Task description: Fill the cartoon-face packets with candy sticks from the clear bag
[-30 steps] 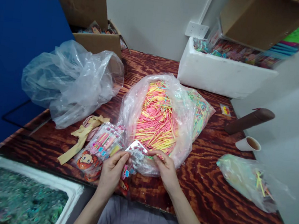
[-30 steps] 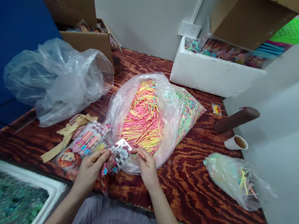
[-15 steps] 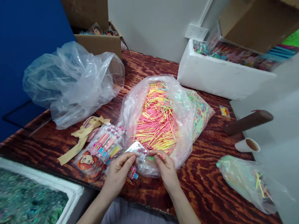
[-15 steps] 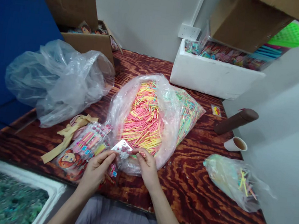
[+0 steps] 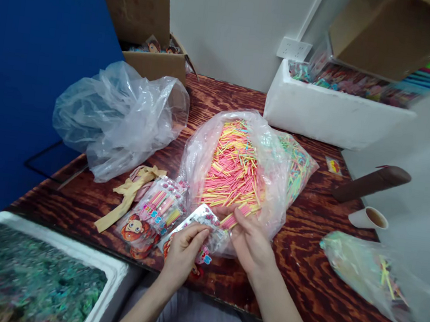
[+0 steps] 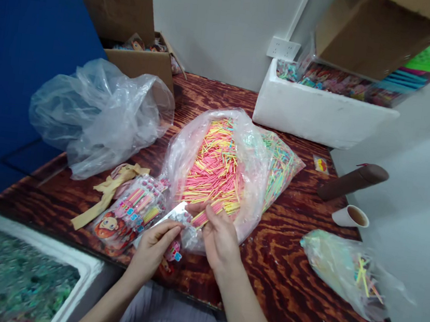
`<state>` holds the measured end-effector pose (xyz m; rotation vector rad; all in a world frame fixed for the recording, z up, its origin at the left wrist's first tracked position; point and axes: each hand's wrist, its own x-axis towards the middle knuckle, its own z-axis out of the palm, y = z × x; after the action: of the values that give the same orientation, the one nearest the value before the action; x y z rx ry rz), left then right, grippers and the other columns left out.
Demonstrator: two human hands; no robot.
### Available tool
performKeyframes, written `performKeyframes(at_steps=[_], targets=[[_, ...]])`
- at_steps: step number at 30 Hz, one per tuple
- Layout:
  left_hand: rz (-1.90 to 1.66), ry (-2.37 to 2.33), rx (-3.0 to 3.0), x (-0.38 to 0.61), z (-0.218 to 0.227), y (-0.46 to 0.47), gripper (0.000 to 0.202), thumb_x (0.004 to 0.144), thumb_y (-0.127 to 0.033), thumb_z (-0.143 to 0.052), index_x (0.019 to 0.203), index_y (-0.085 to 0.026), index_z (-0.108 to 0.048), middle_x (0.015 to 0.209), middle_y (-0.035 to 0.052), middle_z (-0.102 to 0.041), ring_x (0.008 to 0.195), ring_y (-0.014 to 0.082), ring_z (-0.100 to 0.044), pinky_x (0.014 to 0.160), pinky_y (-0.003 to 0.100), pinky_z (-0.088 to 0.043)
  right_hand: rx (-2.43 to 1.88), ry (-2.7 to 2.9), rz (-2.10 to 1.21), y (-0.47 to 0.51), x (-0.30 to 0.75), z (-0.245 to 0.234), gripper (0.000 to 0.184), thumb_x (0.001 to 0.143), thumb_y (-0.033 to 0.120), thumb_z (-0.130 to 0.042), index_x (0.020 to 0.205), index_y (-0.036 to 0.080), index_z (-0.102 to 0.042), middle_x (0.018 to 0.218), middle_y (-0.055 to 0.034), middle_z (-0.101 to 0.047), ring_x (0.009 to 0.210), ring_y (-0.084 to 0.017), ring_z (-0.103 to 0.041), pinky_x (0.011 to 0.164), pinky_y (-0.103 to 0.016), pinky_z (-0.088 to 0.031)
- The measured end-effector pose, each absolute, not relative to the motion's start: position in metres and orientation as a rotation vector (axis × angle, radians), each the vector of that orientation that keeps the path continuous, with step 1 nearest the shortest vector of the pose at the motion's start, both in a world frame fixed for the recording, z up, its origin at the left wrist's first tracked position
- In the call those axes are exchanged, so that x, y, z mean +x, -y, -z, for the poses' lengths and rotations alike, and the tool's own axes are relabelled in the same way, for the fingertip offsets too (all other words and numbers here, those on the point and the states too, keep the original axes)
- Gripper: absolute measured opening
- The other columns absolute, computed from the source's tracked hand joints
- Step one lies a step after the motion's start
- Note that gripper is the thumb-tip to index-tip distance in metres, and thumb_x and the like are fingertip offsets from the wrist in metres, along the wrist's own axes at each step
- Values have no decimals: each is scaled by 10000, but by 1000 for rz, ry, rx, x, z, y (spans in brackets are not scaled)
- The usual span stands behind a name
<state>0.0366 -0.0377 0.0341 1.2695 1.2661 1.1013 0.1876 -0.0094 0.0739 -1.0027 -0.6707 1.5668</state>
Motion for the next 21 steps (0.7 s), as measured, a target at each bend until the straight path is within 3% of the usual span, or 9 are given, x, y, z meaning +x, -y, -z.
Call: performKeyframes(at_steps=[4,9,12,15,21], targets=[[-1143,-1237,1312,37,-38,38,188,859,-295,-588,852,-199,-749,827,37,-703,800,179,-636,757,260,-486,-1131,848,-1551,24,185,-77,264,816,440,-665,894,189,-679,1097,-91,-702,1096,-267,-603,964,-419,-462],[-1178,-1255,1231,35,-42,37,200,845,-310,-595,865,-189,-753,879,51,-732,841,197,-659,801,286,-507,-1178,1053,-1428,32,186,-90,364,888,443,-579,1211,280,-533,1207,-57,-638,1116,-215,-587,946,-369,-471],[-1185,-1251,1181,34,-43,38,206,836,-319,-606,877,-184,-755,896,58,-741,862,207,-665,826,299,-511,-1235,1247,-1192,34,183,-94,207,939,397,-502,1051,257,-605,1146,-60,-641,1100,-211,-575,968,-357,-441],[-1173,-1236,1139,31,-45,40,219,837,-331,-607,911,-181,-749,931,64,-743,886,213,-666,848,308,-510,-1256,1540,-1066,39,179,-91,193,948,333,-494,884,230,-645,1083,-68,-638,1076,-222,-565,960,-353,-422],[-1150,-1252,1120,18,-54,40,205,817,-342,-633,908,-191,-738,910,49,-738,864,203,-666,811,284,-521,-1246,1502,-1023,47,173,-87,161,948,281,-494,1072,255,-595,1091,-61,-630,1057,-212,-575,910,-324,-453]])
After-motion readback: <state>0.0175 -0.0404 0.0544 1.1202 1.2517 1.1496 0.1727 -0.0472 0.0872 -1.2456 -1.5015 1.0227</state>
